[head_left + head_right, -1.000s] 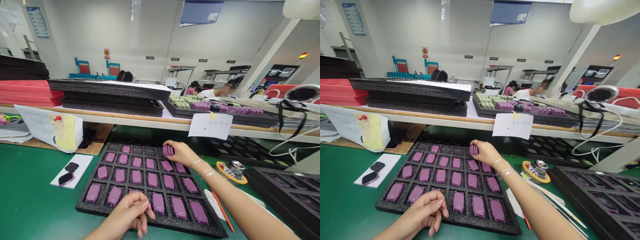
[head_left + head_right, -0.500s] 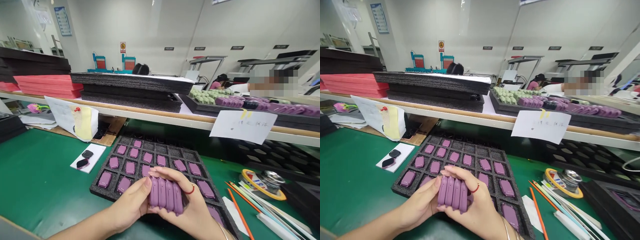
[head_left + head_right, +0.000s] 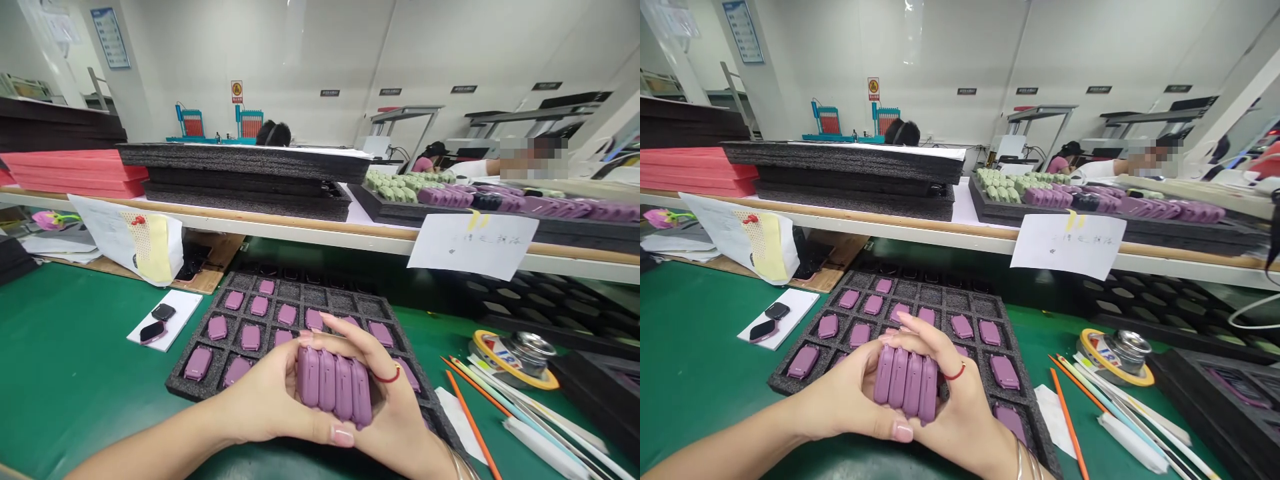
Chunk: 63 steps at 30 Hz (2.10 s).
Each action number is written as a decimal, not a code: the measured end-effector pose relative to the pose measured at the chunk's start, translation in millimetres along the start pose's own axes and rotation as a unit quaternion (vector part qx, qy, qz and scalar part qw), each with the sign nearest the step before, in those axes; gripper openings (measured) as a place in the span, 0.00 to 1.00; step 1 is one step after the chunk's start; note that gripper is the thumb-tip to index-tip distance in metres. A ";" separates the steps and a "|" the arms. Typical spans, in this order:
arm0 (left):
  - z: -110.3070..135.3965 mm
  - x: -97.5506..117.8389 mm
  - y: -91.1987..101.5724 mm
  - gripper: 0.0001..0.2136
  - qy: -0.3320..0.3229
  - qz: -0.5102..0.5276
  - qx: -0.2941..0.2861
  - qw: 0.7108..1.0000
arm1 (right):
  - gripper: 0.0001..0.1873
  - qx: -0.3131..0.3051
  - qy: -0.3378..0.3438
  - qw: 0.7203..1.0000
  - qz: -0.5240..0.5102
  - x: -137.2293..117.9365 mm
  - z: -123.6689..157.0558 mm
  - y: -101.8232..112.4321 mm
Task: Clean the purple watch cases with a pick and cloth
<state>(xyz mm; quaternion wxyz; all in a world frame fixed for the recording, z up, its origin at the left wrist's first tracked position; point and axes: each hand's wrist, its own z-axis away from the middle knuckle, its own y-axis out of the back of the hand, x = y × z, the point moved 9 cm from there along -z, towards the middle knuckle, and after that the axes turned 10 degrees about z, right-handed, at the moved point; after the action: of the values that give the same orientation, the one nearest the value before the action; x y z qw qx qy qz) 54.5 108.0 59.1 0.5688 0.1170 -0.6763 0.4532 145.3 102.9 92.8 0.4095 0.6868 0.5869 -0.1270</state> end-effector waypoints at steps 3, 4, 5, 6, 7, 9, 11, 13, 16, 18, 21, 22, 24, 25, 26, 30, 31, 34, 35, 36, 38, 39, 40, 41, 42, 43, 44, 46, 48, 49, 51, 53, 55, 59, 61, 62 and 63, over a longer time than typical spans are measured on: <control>-4.4 4.9 -5.2 0.24 0.011 -0.025 -0.009 1.000 | 0.48 0.009 0.008 1.000 0.003 -3.6 0.4 5.1; -5.7 5.5 -6.0 0.25 0.014 -0.031 -0.010 0.999 | 0.48 0.009 0.009 1.000 0.004 -4.3 0.4 5.9; -6.7 5.5 -6.1 0.26 0.017 -0.034 -0.011 0.999 | 0.47 0.007 0.011 1.000 0.005 -5.0 0.3 6.2; -7.6 5.1 -5.6 0.27 0.019 -0.035 -0.010 0.999 | 0.47 0.004 0.016 1.000 0.005 -5.7 0.1 6.0; -8.1 4.5 -4.8 0.28 0.020 -0.035 -0.010 0.999 | 0.47 0.002 0.020 1.000 0.005 -6.2 -0.1 5.7; -8.3 3.7 -3.1 0.30 0.019 -0.037 -0.009 0.999 | 0.45 -0.003 0.033 0.999 0.008 -7.3 -0.4 4.3; -7.4 2.8 -2.0 0.30 0.025 -0.039 -0.009 0.999 | 0.45 -0.008 0.045 0.999 0.015 -8.3 -0.4 2.7; -5.9 2.9 -1.8 0.30 0.031 -0.039 -0.006 0.999 | 0.45 -0.008 0.059 0.998 0.026 -9.9 -0.1 2.1; -4.1 6.3 -2.5 0.30 0.028 -0.044 -0.001 0.999 | 0.44 -0.008 0.075 0.996 0.036 -12.5 -0.2 2.4; -3.1 9.3 -4.1 0.31 0.021 -0.045 -0.005 0.999 | 0.44 -0.015 0.083 0.995 0.044 -13.9 -0.9 1.6; -2.7 13.0 -7.0 0.32 0.005 -0.042 -0.022 0.999 | 0.44 -0.021 0.094 0.993 0.064 -17.4 -1.7 1.1; -3.1 14.0 -7.6 0.32 -0.002 -0.043 -0.027 0.999 | 0.45 -0.019 0.094 0.993 0.071 -18.4 -1.9 1.3; -4.7 14.1 -8.6 0.30 -0.011 -0.039 -0.038 0.998 | 0.46 -0.020 0.097 0.991 0.087 -21.0 -1.7 0.1; -5.6 13.5 -9.2 0.27 -0.015 -0.036 -0.043 0.998 | 0.45 -0.022 0.101 0.990 0.095 -22.7 -1.4 -1.3; -6.4 12.7 -9.2 0.24 -0.020 -0.033 -0.045 0.998 | 0.44 -0.025 0.107 0.988 0.104 -24.6 -0.9 -3.2; -4.8 12.2 -2.2 0.19 -0.046 -0.057 0.010 0.997 | 0.43 -0.037 0.143 0.977 0.154 -31.6 2.7 -10.0; -2.6 13.0 0.2 0.20 -0.051 -0.072 0.034 0.995 | 0.44 -0.035 0.149 0.976 0.157 -32.5 3.8 -9.4; 5.5 17.8 4.7 0.22 -0.063 -0.132 0.094 0.985 | 0.52 -0.022 0.125 0.986 0.111 -29.4 5.0 -0.1; 7.9 20.0 5.3 0.23 -0.068 -0.158 0.109 0.979 | 0.51 -0.012 0.093 0.992 0.079 -24.2 4.2 5.3; 9.7 22.3 5.1 0.22 -0.073 -0.188 0.116 0.972 | 0.47 -0.001 0.049 0.998 0.044 -16.8 3.2 11.0; 11.9 27.4 3.5 0.21 -0.095 -0.247 0.119 0.957 | 0.36 0.018 -0.057 0.998 -0.021 2.0 2.2 19.3; 12.3 29.7 2.0 0.21 -0.109 -0.267 0.113 0.951 | 0.33 0.012 -0.109 0.993 -0.047 11.2 2.3 19.3; 12.4 31.9 0.2 0.20 -0.127 -0.277 0.104 0.947 | 0.33 -0.008 -0.153 0.986 -0.071 18.5 2.5 16.1; 12.3 33.2 -2.0 0.20 -0.143 -0.280 0.090 0.945 | 0.35 -0.038 -0.187 0.977 -0.093 23.4 3.0 10.7; 12.1 34.4 -4.1 0.19 -0.159 -0.278 0.076 0.944 | 0.38 -0.072 -0.210 0.968 -0.113 25.8 3.5 4.1; 12.2 35.8 -6.3 0.19 -0.177 -0.276 0.064 0.943 | 0.41 -0.104 -0.225 0.960 -0.134 26.2 4.3 -2.7; 12.3 37.1 -8.4 0.19 -0.194 -0.279 0.053 0.939 | 0.43 -0.131 -0.232 0.951 -0.156 25.0 5.2 -9.2; 13.5 40.1 -12.4 0.18 -0.230 -0.286 0.035 0.930 | 0.49 -0.157 -0.236 0.939 -0.192 21.6 7.3 -19.0; 14.9 41.0 -15.1 0.14 -0.259 -0.289 0.018 0.922 | 0.55 -0.152 -0.236 0.940 -0.194 20.4 9.5 -24.4; 15.3 39.9 -15.3 0.11 -0.266 -0.290 0.010 0.919 | 0.57 -0.141 -0.233 0.945 -0.182 20.2 10.1 -25.3; 15.5 35.0 -13.6 0.11 -0.267 -0.300 0.001 0.916 | 0.58 -0.108 -0.213 0.960 -0.150 18.2 9.5 -24.0; 16.0 28.9 -11.0 0.18 -0.265 -0.326 0.001 0.907 | 0.58 -0.080 -0.182 0.972 -0.125 13.3 7.7 -21.2; 18.0 25.9 -10.7 0.27 -0.273 -0.355 0.006 0.894 | 0.59 -0.053 -0.149 0.983 -0.097 7.6 5.4 -15.5; 14.2 18.0 -2.3 0.55 -0.185 -0.310 0.050 0.931 | 0.63 -0.005 -0.080 0.997 0.001 -3.3 2.3 -0.6; 10.1 6.6 4.7 0.67 -0.078 -0.180 0.070 0.978 | 0.60 0.007 -0.054 0.998 0.033 -6.8 2.0 3.8; 8.9 2.3 4.1 0.66 -0.039 -0.110 0.066 0.991 | 0.58 0.011 -0.043 0.998 0.041 -8.0 2.0 5.1; 7.8 0.0 0.9 0.60 -0.011 -0.051 0.053 0.997 | 0.55 0.013 -0.032 0.998 0.048 -9.2 2.1 5.9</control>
<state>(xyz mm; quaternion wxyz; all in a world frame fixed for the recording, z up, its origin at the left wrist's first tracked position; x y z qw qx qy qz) 48.8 102.7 59.1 0.5763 0.1864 -0.6509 0.4577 148.7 95.1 99.9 0.4249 0.7148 0.5384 -0.1367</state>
